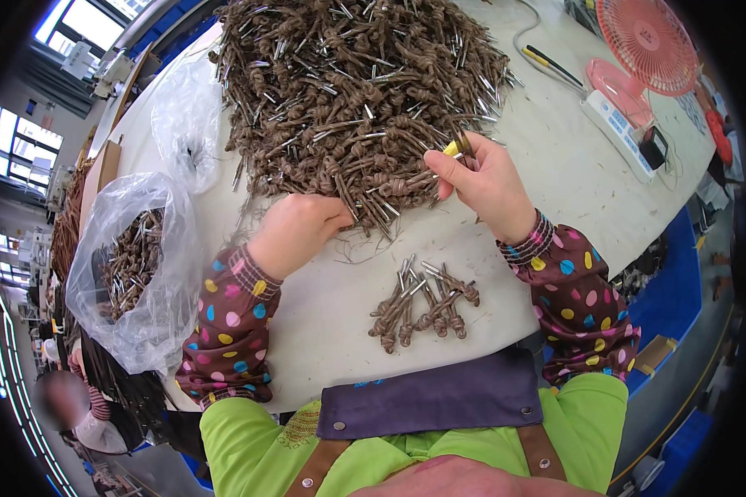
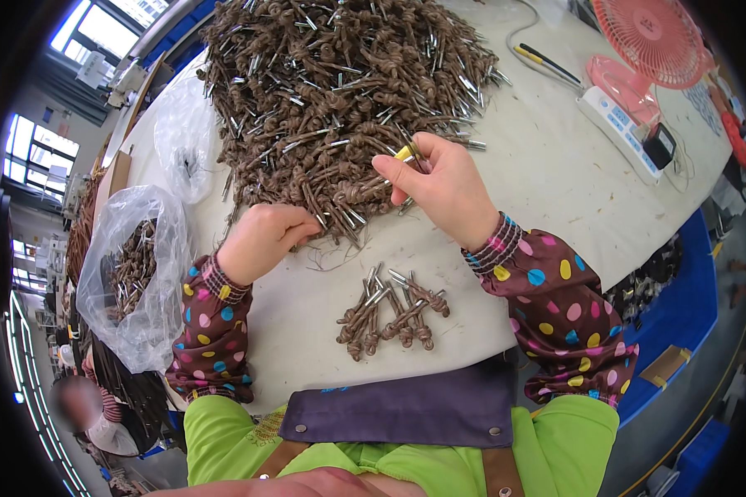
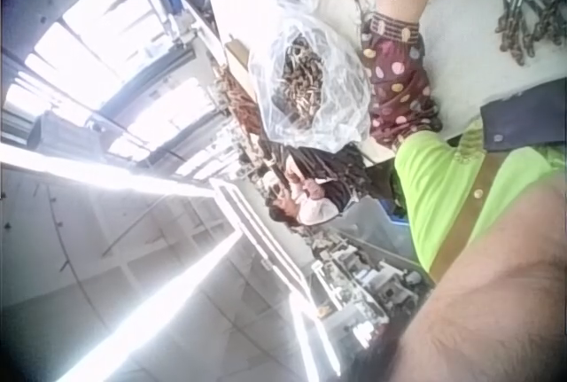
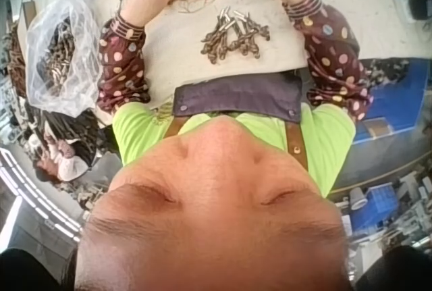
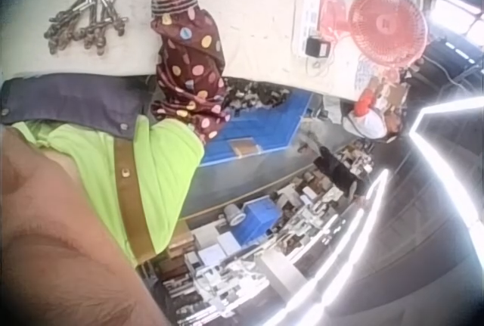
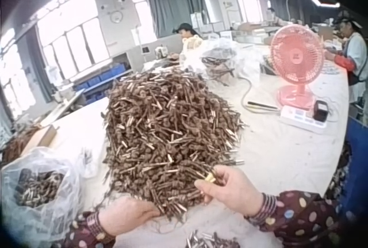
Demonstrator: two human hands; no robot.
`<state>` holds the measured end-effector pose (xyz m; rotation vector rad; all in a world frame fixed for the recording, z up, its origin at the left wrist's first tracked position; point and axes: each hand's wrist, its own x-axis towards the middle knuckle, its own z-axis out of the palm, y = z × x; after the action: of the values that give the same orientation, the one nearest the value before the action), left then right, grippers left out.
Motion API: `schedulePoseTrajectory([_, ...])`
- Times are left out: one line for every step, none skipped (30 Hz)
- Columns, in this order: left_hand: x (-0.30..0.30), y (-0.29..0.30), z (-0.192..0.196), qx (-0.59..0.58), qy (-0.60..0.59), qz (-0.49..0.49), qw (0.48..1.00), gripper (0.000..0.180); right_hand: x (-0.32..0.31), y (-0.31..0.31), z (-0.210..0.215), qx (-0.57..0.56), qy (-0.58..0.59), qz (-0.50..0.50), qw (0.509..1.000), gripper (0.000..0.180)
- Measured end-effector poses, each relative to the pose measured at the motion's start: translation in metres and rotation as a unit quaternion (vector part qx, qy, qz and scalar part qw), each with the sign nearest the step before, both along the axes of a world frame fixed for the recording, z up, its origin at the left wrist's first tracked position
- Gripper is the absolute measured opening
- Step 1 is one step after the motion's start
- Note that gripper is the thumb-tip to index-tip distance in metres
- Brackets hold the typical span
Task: Assembling small leather tassels and metal pin components at a workstation.
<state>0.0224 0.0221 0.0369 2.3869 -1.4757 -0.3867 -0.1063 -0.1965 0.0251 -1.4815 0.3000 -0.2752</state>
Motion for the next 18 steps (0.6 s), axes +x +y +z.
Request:
schedulePoseTrajectory([0.001, 0.005, 0.003, 0.000, 0.001, -0.002, 1.000, 0.011, -0.001, -0.001, 0.000, -0.014, 0.005, -0.002, 1.000, 0.025])
schedulePoseTrajectory([-0.001, 0.010, 0.009, 0.028, -0.046, -0.007, 0.999, 0.012, -0.003, -0.002, 0.000, -0.014, 0.006, -0.004, 1.000, 0.025])
schedulePoseTrajectory([-0.003, 0.012, 0.015, 0.057, -0.093, -0.012, 0.994, 0.013, -0.004, -0.004, 0.000, -0.021, 0.007, -0.008, 1.000, 0.026])
schedulePoseTrajectory([-0.004, 0.014, 0.020, 0.015, -0.077, -0.008, 0.997, 0.016, -0.004, -0.003, 0.001, -0.027, 0.007, -0.010, 1.000, 0.026])
schedulePoseTrajectory([-0.008, 0.011, 0.025, 0.016, -0.077, -0.006, 0.997, 0.016, -0.004, -0.003, 0.001, -0.027, 0.007, -0.008, 1.000, 0.026])
schedulePoseTrajectory([-0.015, 0.003, 0.028, -0.053, -0.093, 0.005, 0.994, 0.019, -0.005, -0.002, 0.001, -0.017, 0.004, -0.007, 1.000, 0.025])
schedulePoseTrajectory([-0.020, -0.003, 0.029, -0.123, -0.110, 0.020, 0.986, 0.023, -0.005, 0.000, 0.002, -0.008, -0.001, -0.002, 1.000, 0.025])
schedulePoseTrajectory([-0.021, -0.006, 0.022, -0.152, -0.074, 0.018, 0.985, 0.032, -0.004, 0.001, 0.003, -0.008, -0.002, 0.002, 1.000, 0.025])
schedulePoseTrajectory([-0.024, -0.009, 0.016, -0.152, -0.075, 0.023, 0.985, 0.032, -0.003, 0.003, 0.003, -0.012, -0.003, 0.012, 1.000, 0.024])
schedulePoseTrajectory([-0.028, -0.014, 0.009, -0.181, 0.009, 0.028, 0.983, 0.032, -0.004, 0.003, 0.002, -0.017, -0.002, 0.020, 1.000, 0.023])
schedulePoseTrajectory([-0.030, -0.017, 0.005, -0.209, 0.094, 0.034, 0.973, 0.032, -0.004, 0.003, 0.002, -0.017, 0.000, 0.022, 1.000, 0.023])
schedulePoseTrajectory([-0.030, -0.018, 0.003, -0.192, 0.124, 0.035, 0.973, 0.038, -0.004, 0.003, 0.002, -0.016, -0.009, 0.026, 0.999, 0.022])
schedulePoseTrajectory([-0.027, -0.017, -0.002, -0.192, 0.127, 0.040, 0.972, 0.038, -0.005, 0.004, 0.003, -0.016, -0.017, 0.033, 0.999, 0.020])
schedulePoseTrajectory([-0.022, -0.015, -0.010, -0.198, 0.062, 0.048, 0.977, 0.035, -0.006, 0.003, 0.004, -0.015, -0.014, 0.038, 0.999, 0.020])
schedulePoseTrajectory([-0.019, -0.011, -0.014, -0.202, -0.004, 0.056, 0.978, 0.033, -0.006, 0.002, 0.007, -0.011, -0.016, 0.053, 0.998, 0.019])
schedulePoseTrajectory([-0.020, -0.010, -0.012, -0.174, -0.058, 0.056, 0.981, 0.034, -0.006, 0.001, 0.008, -0.007, -0.019, 0.063, 0.998, 0.018])
schedulePoseTrajectory([-0.021, -0.009, -0.014, -0.174, -0.056, 0.056, 0.982, 0.034, -0.006, -0.001, 0.007, -0.006, -0.017, 0.062, 0.998, 0.018])
schedulePoseTrajectory([-0.023, -0.009, -0.017, -0.175, -0.120, -0.004, 0.977, 0.034, -0.006, -0.003, 0.006, -0.026, -0.016, 0.123, 0.992, 0.018])
